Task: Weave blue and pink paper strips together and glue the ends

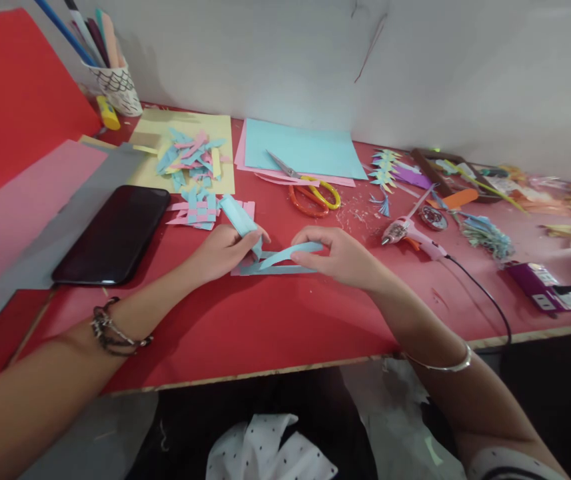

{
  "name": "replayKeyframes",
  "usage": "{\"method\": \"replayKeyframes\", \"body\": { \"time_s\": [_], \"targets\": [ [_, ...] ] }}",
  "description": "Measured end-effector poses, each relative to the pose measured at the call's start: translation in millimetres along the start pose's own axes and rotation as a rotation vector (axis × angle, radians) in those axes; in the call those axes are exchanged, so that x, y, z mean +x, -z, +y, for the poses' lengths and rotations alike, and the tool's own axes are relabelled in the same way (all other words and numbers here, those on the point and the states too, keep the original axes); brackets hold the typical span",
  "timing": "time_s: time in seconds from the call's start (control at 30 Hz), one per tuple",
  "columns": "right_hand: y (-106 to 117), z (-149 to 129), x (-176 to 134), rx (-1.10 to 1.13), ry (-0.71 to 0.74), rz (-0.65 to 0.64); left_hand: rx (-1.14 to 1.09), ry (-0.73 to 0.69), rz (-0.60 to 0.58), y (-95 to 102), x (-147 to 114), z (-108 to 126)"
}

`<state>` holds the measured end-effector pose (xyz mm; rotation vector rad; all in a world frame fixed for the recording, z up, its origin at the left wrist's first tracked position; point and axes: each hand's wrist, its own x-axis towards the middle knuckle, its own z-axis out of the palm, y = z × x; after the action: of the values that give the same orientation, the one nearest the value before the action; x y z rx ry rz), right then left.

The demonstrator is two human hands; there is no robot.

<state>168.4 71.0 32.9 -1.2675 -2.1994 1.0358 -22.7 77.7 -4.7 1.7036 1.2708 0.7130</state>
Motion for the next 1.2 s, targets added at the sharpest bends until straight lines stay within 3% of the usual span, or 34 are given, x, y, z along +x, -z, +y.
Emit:
{"method": "replayKeyframes", "body": {
  "time_s": [0.33, 0.57, 0.77, 0.9, 1.07, 1.2],
  "targets": [
    [-11, -12, 30, 0.138, 0.123, -0.002, 0.13, -0.068, 0.023, -1.7, 2, -4],
    [-15, -6, 32, 0.168, 0.096, 0.02, -0.021, -0.124, -0.03, -3.7, -2, -8],
    [-15, -6, 32, 0.157, 0.108, 0.017, 0.148, -0.266, -0.054, -3.7, 0, -11],
    [-10, -8, 34, 0.106, 0.127, -0.004, 0.131, -0.244, -0.062, -4.2, 0, -10],
    [1, -1, 59, 0.034, 0.181, 0.115, 0.079, -0.211, -0.063, -2.8, -1, -9],
    [4, 14, 90, -0.31, 0.113, 0.218, 0.085, -0.218, -0.061, -2.0, -1, -8]
  ]
}}
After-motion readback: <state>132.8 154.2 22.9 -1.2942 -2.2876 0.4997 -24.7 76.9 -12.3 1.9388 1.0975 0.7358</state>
